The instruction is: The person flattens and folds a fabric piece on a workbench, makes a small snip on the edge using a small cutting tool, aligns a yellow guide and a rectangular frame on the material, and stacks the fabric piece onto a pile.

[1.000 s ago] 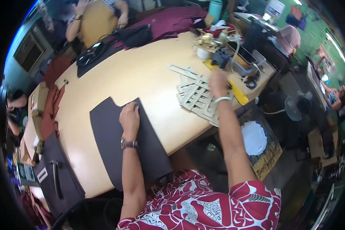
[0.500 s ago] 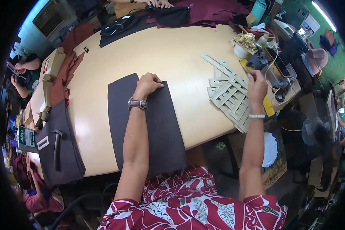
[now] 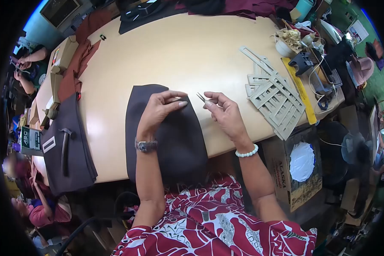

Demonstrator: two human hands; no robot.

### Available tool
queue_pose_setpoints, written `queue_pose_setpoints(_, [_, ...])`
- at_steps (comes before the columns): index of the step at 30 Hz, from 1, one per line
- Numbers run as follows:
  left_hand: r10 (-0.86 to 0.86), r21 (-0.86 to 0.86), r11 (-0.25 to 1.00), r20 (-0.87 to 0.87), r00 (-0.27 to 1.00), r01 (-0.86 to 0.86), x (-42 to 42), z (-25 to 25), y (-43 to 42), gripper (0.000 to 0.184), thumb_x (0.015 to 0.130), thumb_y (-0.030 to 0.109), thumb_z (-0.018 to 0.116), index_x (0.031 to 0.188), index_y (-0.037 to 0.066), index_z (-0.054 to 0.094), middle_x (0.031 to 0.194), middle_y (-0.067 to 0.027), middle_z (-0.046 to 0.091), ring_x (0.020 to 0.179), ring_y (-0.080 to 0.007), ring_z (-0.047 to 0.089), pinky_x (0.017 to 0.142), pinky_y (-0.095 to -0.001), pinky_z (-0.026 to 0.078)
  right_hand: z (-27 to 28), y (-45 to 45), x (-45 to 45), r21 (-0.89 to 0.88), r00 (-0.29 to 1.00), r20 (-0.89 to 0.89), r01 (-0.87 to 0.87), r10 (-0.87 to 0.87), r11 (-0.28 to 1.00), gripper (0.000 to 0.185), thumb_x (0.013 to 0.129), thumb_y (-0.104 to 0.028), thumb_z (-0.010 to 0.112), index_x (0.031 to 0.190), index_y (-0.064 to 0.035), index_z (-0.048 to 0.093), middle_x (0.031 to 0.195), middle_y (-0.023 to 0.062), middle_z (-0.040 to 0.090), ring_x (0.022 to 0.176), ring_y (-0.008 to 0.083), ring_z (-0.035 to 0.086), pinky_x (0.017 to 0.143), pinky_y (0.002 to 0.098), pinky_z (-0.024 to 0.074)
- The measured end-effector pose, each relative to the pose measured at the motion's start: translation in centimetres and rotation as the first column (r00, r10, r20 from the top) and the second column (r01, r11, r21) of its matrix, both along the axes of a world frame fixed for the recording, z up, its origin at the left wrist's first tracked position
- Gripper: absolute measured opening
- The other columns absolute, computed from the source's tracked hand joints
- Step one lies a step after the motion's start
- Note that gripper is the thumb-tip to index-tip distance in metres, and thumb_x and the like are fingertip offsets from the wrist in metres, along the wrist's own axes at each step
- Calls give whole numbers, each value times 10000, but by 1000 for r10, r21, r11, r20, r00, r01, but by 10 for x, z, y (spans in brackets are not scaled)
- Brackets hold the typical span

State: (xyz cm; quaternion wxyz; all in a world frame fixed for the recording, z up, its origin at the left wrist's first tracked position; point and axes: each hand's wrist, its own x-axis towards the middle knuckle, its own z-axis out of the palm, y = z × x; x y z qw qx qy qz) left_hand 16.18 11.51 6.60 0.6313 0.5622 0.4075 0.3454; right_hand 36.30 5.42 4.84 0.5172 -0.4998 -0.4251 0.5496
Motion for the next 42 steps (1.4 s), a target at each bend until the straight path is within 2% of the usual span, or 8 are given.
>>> queue_pose_setpoints(5, [31,-56,998,59,998,-28,-18,-3,-31,172,819,76,694,964,-16,682,839,-22,674,768,-60,600,710,-189,474,4,-25,-15,-1,998,43,-42,42,999,378,896,-109,595,1235,30,503,855,30,629,608,6,434,546,155,365])
queue_pose_setpoints(11, [69,-87,995,168,983,-55,-12,-24,-44,118,829,68,680,910,-17,681,827,-10,663,760,-55,585,712,-189,468,-17,-31,-12,-34,993,-100,-67,64,997,419,899,-97,582,1275,32,449,845,51,635,578,4,427,528,151,351])
queue_pose_setpoints(15, [17,93,996,-14,1000,-16,-4,-37,-50,130,830,79,672,920,-13,681,820,1,655,778,-54,556,734,-204,450,-26,-33,-16,40,997,-70,-15,18,999,421,895,-66,568,1287,24,441,841,51,630,594,3,434,533,143,343])
queue_pose_setpoints(17, [24,131,991,1,1000,-24,-4,-44,-48,134,832,85,673,924,-12,681,816,5,652,776,-57,552,736,-207,450,-28,-37,-22,93,1000,-2,4,-4,996,425,891,-49,563,1293,18,439,843,51,627,610,4,449,541,140,347])
queue_pose_setpoints(23, [31,-1,1000,121,992,-32,-8,-40,-50,116,838,65,668,928,-8,671,831,9,652,770,-38,568,701,-188,474,-29,-39,-28,114,999,39,28,-33,993,444,887,-18,554,1311,15,424,861,60,625,665,19,519,564,137,383])
queue_pose_setpoints(29, [84,-94,994,272,959,-60,-10,-37,-53,233,828,28,661,1057,-3,633,838,-33,673,768,-49,598,677,-176,481,-15,-34,-18,-22,997,-37,-71,70,997,469,888,-57,575,1319,20,406,845,65,641,580,3,444,502,141,348])
queue_pose_setpoints(34, [42,-122,992,224,974,-15,-12,-29,-53,434,814,13,675,1229,22,550,844,-17,680,786,-32,601,726,-158,464,-14,-22,-7,-48,990,-38,-141,139,989,499,878,-79,606,1316,36,395,834,77,663,555,2,431,493,145,346])
queue_pose_setpoints(42, [27,-74,997,161,987,-15,-10,-28,-54,547,827,13,657,1336,28,458,886,-57,693,816,-47,603,737,-174,469,-14,-22,-7,-76,979,17,-203,205,976,547,864,-110,639,1336,11,390,812,75,679,568,0,456,502,143,353])
